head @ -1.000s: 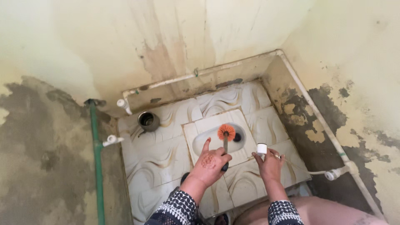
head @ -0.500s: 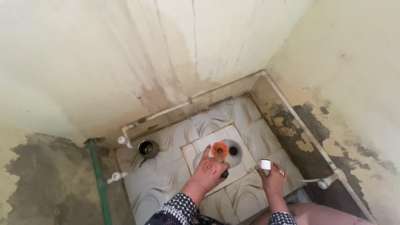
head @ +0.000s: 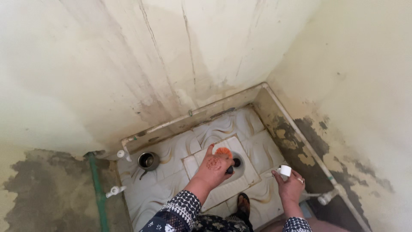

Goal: The person scrubs a squat toilet with a long-handled brush and rinses it using a handheld bidet sprayer. The person repeatedly scrubs the bowl and surrounding tiles, then sprays water to rinse the area.

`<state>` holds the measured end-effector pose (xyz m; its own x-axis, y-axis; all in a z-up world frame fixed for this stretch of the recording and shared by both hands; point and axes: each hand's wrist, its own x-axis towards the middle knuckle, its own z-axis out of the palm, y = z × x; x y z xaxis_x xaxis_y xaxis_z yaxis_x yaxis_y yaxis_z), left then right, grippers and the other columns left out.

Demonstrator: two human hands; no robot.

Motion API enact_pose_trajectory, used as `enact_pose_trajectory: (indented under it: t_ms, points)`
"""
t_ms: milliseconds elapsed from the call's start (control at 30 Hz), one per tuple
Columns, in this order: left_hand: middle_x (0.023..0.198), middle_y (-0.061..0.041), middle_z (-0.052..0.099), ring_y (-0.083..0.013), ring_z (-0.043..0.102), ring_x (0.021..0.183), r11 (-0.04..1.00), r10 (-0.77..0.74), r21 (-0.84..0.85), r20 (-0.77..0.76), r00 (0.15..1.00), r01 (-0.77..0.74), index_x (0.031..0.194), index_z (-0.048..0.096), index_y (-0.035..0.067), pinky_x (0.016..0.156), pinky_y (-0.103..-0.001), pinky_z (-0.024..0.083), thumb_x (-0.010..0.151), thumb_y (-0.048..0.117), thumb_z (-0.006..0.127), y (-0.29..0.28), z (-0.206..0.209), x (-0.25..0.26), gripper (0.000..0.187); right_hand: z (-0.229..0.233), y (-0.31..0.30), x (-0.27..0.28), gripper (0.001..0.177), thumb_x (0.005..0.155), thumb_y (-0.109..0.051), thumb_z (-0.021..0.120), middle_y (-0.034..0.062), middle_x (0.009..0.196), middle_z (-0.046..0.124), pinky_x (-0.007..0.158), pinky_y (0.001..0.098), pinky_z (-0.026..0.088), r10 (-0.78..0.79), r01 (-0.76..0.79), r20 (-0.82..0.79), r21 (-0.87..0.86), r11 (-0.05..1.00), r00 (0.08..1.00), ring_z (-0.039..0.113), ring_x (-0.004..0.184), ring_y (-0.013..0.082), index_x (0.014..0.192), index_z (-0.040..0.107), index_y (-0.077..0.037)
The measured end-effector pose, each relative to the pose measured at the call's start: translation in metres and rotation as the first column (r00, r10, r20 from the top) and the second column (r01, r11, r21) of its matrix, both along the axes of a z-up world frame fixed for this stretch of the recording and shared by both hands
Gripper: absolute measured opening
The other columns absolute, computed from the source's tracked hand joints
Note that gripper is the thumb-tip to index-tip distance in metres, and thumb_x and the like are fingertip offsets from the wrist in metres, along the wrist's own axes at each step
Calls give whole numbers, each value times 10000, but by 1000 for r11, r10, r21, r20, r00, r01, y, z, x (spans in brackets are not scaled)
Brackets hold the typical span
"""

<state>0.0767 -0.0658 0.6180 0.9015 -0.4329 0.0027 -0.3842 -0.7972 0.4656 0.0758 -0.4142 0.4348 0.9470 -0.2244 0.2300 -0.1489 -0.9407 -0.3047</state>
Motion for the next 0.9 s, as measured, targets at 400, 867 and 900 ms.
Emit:
enact_pose_trajectory:
  t_ms: [400, 867, 900]
  points:
    - [886, -32, 674, -250, 676, 974, 996, 81, 43, -76, 994, -78, 899, 710, 166, 1137, -628, 298, 792, 319, 797, -86, 1, 41, 207, 3, -97, 25, 631, 688, -551, 865, 237, 1067, 728, 865, 478, 570, -111, 115, -43, 124, 986, 993, 712, 967, 390, 1034, 786, -29]
    - [903, -31, 683, -236, 660, 1030, 998, 46, 34, -43, 998, -45, 881, 713, 159, 1113, -632, 311, 780, 309, 818, -161, 25, 59, 209, 39, -179, 26, 568, 741, -492, 868, 208, 905, 752, 753, 471, 561, -199, 178, 23, 361, 915, 980, 735, 826, 373, 1024, 767, -9]
    - [902, -32, 684, -237, 658, 1034, 999, 37, 27, -29, 999, -36, 885, 713, 156, 1110, -633, 313, 778, 310, 820, -163, 26, 59, 216, 39, -183, 26, 577, 747, -495, 871, 209, 905, 749, 761, 467, 564, -208, 181, 43, 344, 922, 977, 735, 826, 371, 1029, 761, -4]
